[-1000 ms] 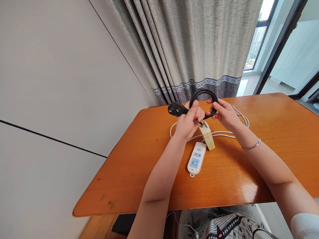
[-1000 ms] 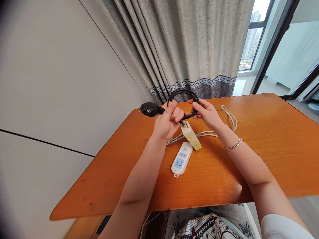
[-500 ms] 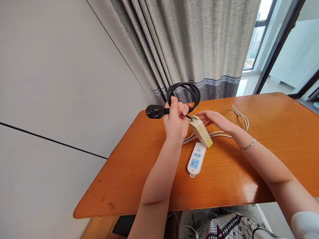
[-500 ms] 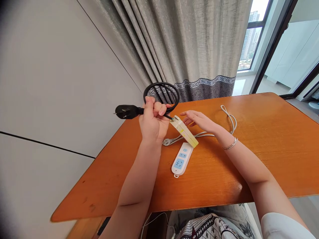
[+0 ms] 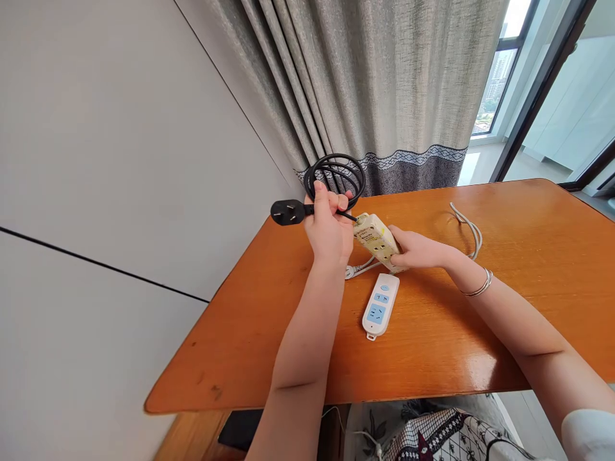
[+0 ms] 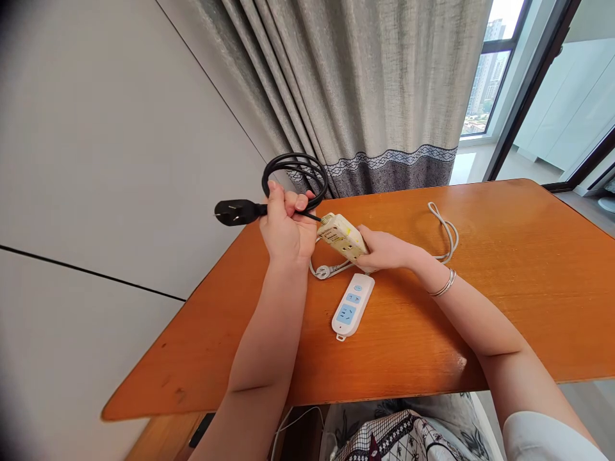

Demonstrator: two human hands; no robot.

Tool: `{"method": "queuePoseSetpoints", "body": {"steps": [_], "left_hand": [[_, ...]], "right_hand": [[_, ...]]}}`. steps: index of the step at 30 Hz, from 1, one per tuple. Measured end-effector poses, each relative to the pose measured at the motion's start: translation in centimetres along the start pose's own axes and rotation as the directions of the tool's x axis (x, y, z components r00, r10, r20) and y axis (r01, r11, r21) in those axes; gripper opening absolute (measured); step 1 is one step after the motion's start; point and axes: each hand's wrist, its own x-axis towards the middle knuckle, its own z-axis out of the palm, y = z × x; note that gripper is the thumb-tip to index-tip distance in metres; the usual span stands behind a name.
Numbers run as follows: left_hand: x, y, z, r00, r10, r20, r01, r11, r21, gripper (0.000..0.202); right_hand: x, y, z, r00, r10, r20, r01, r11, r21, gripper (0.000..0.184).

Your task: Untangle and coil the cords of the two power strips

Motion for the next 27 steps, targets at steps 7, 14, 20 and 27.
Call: {"method": "queuePoseSetpoints", "body": {"steps": [7,14,20,27], "left_hand": [[0.8,-1.1,-0.2,0.998,-0.036,-0.053,0.04,0.996,0.077,0.05],[1.3,-1.2,-0.8,0.974,-0.214,0.07,0.196,0.959,0.205,0.038],[1.3,-1.1,-1.3,0.935,-0.305,0.181,0.251,0.931,0.266,0.024],[1.4,-0.3,-1.7,0.877,-0.425,0.226,0.322,0.867,0.381,0.021]], "right_hand": [[-1.8,-1.0,-3.1,0.978,0.028,-0.205,-0.113,0.903,-0.415,0.046],[-3.8,-1.4,-5.1,0.802,-0.355,-0.481,-0.035,0.775,-0.631,0.031],[-4.4,-1.6,-5.3,0.697,-0.596,-0.398,0.148,0.663,-0.733,0.015],[-4.4,-2.0,-4.9,0.582,-0.727,-0.364,0.293,0.605,-0.74,0.02]]}}
